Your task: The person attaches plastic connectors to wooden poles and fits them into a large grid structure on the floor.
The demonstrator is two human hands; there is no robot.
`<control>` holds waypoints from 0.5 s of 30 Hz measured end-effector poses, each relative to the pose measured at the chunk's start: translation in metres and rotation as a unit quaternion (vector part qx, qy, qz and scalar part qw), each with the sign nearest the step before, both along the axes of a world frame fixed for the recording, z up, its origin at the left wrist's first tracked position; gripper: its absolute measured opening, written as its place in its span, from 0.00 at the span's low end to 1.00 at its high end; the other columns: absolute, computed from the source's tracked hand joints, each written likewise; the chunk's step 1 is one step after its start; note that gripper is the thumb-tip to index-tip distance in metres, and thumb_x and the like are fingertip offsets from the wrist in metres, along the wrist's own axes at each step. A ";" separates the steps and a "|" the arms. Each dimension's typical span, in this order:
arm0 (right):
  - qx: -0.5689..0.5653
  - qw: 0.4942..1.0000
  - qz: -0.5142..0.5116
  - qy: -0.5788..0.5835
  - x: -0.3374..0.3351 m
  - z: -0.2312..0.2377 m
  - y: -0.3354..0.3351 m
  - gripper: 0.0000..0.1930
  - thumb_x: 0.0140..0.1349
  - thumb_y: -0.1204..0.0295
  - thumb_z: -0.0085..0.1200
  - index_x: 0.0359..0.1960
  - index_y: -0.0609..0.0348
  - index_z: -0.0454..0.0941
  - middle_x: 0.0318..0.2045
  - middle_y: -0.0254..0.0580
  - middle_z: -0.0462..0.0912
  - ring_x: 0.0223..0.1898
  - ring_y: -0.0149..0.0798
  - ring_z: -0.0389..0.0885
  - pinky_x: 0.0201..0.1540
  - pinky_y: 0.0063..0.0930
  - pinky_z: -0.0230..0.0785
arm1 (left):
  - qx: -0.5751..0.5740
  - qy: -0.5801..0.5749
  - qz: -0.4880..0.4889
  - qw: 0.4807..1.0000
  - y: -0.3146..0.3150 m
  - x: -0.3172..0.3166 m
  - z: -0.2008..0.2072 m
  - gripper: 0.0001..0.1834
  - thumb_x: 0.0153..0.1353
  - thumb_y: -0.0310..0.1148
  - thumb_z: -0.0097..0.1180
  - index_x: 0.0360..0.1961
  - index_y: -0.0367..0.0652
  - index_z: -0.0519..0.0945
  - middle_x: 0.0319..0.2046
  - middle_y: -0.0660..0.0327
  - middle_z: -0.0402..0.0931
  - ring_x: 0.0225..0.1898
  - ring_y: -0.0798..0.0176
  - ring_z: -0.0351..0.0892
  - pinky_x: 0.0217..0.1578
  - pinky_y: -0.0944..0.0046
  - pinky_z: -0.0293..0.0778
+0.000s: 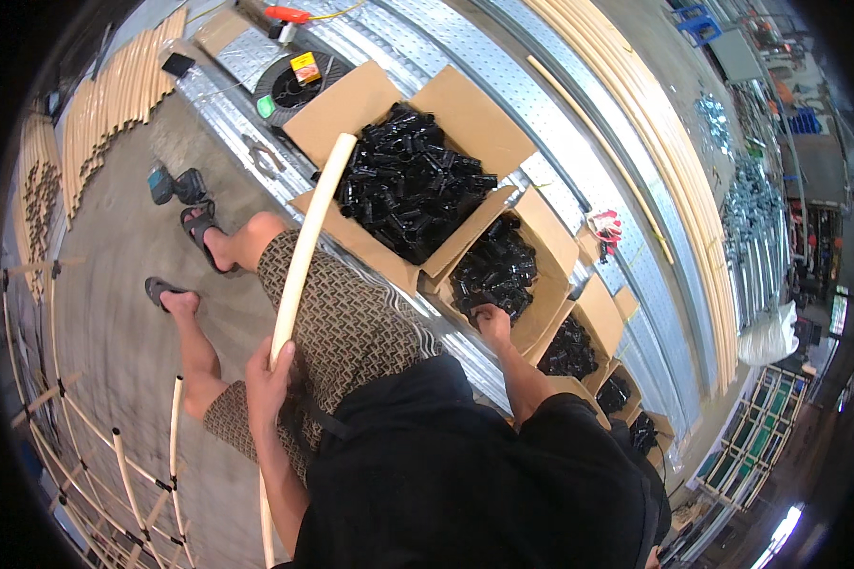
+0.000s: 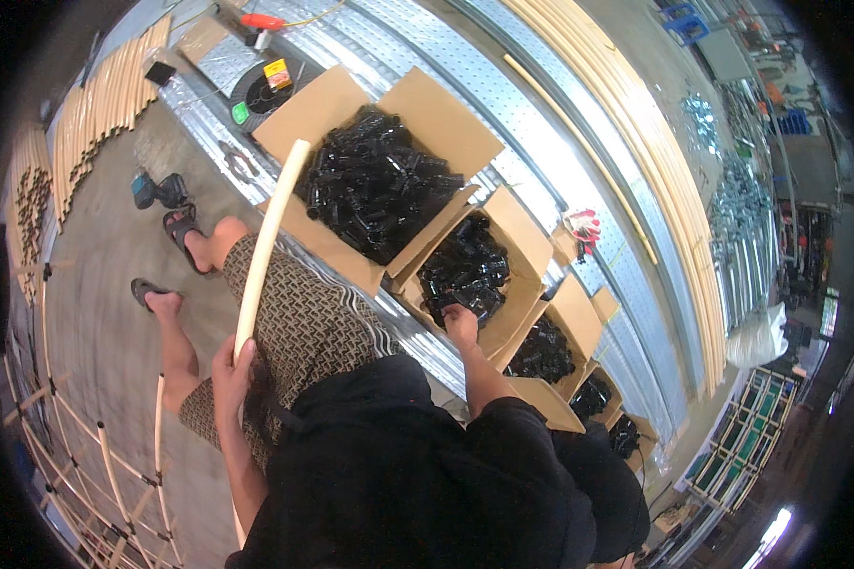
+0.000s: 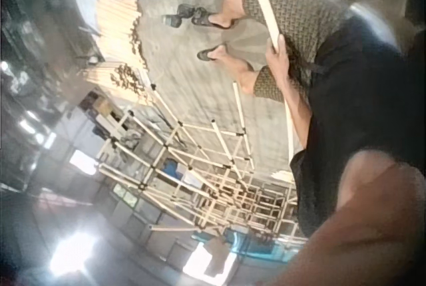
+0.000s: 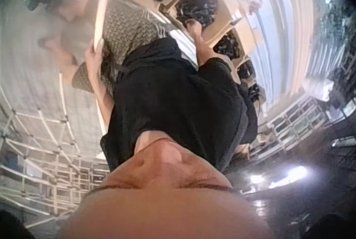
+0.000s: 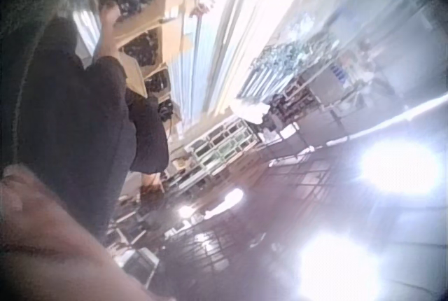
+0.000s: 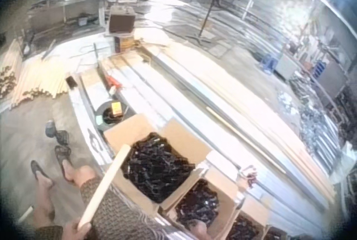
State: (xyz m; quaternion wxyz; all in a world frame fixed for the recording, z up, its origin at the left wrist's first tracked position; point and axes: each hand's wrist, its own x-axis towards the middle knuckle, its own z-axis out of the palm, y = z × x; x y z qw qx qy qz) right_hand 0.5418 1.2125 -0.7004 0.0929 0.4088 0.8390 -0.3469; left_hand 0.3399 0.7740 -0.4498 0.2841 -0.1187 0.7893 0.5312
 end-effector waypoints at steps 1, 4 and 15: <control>0.031 0.999 -0.008 0.010 0.005 0.010 0.000 0.13 0.57 0.70 0.57 0.40 0.60 0.88 0.34 0.57 0.88 0.39 0.54 0.89 0.45 0.42 0.80 | 0.001 0.000 -0.003 1.000 0.000 0.000 -0.001 0.17 0.71 0.42 0.61 0.47 0.37 0.82 0.23 0.72 0.71 0.22 0.77 0.67 0.23 0.72 0.62; 0.044 0.998 -0.047 -0.002 0.029 0.032 0.014 0.12 0.58 0.70 0.56 0.40 0.59 0.88 0.33 0.57 0.88 0.38 0.54 0.88 0.45 0.43 0.79 | -0.008 -0.003 -0.002 1.000 0.000 0.001 -0.002 0.17 0.71 0.42 0.61 0.48 0.36 0.82 0.23 0.72 0.71 0.22 0.76 0.67 0.23 0.72 0.63; 0.182 0.911 -0.357 -0.096 0.119 0.046 0.108 0.18 0.56 0.66 0.60 0.42 0.68 0.86 0.38 0.60 0.88 0.43 0.54 0.88 0.48 0.43 0.78 | -0.004 0.000 -0.003 1.000 0.003 0.003 0.001 0.14 0.74 0.41 0.57 0.44 0.41 0.80 0.21 0.74 0.68 0.20 0.80 0.65 0.19 0.76 0.60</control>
